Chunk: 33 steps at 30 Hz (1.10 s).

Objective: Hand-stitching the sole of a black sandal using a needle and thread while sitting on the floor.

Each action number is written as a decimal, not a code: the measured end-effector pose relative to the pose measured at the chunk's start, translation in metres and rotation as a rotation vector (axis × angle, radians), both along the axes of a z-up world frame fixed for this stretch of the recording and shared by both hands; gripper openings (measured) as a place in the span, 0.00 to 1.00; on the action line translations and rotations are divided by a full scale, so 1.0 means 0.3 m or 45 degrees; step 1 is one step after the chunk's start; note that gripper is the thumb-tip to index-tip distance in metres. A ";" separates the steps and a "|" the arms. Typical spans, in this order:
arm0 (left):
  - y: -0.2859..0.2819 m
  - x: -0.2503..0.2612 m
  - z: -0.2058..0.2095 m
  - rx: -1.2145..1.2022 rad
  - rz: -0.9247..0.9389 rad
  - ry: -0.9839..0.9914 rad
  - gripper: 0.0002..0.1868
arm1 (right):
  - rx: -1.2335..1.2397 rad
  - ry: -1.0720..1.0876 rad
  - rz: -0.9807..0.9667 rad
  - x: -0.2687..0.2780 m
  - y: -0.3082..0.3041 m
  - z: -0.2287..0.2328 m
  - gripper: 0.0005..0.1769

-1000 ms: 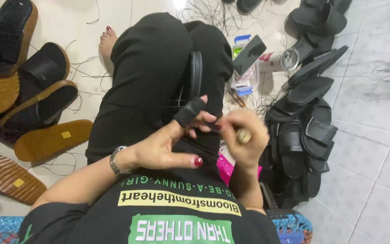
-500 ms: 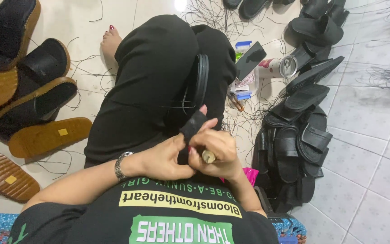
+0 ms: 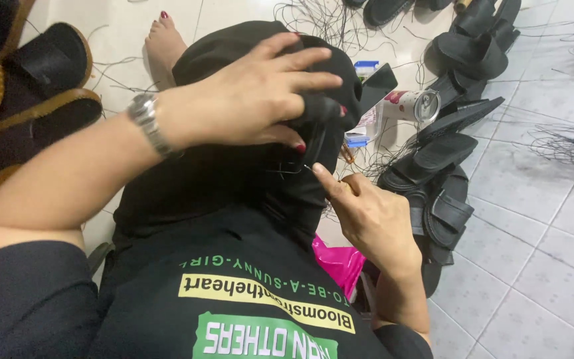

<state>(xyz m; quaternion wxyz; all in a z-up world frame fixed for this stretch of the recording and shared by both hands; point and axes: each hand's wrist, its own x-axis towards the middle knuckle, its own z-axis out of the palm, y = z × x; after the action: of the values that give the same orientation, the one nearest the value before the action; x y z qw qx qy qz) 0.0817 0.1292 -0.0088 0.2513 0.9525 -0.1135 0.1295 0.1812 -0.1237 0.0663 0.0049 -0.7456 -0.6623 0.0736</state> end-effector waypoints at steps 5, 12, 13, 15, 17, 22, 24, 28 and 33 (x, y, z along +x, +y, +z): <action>0.011 0.044 -0.036 -0.054 -0.097 -0.127 0.18 | -0.037 -0.016 -0.038 -0.007 0.011 0.017 0.25; -0.003 0.078 -0.031 0.025 -0.082 -0.144 0.20 | -0.152 -0.205 -0.152 -0.059 0.021 0.058 0.27; -0.011 0.096 -0.034 0.020 -0.084 -0.144 0.20 | -0.157 -0.205 -0.154 -0.061 0.013 0.054 0.27; -0.026 0.132 -0.042 -0.047 -0.114 -0.234 0.20 | -0.245 -0.286 -0.176 -0.064 -0.002 0.042 0.30; -0.031 0.148 -0.046 -0.058 -0.106 -0.188 0.20 | -0.169 -0.150 -0.197 -0.047 -0.009 0.020 0.28; -0.024 0.159 -0.057 -0.062 -0.102 -0.177 0.21 | 0.050 0.303 -0.243 0.002 -0.032 -0.072 0.27; -0.025 0.160 -0.053 -0.048 -0.094 -0.178 0.22 | 0.166 0.486 -0.287 0.014 -0.041 -0.105 0.27; -0.024 0.153 -0.051 -0.060 -0.088 -0.179 0.21 | 0.244 0.586 -0.273 0.032 -0.067 -0.155 0.29; -0.021 0.144 -0.056 -0.095 -0.105 -0.183 0.25 | 0.219 0.486 -0.289 -0.013 -0.043 -0.108 0.26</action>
<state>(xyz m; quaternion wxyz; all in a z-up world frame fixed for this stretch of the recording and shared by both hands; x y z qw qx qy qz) 0.1249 0.1229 -0.0256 0.2828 0.9252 -0.1655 0.1913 0.1773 -0.1367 0.0337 0.2018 -0.7847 -0.5651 0.1558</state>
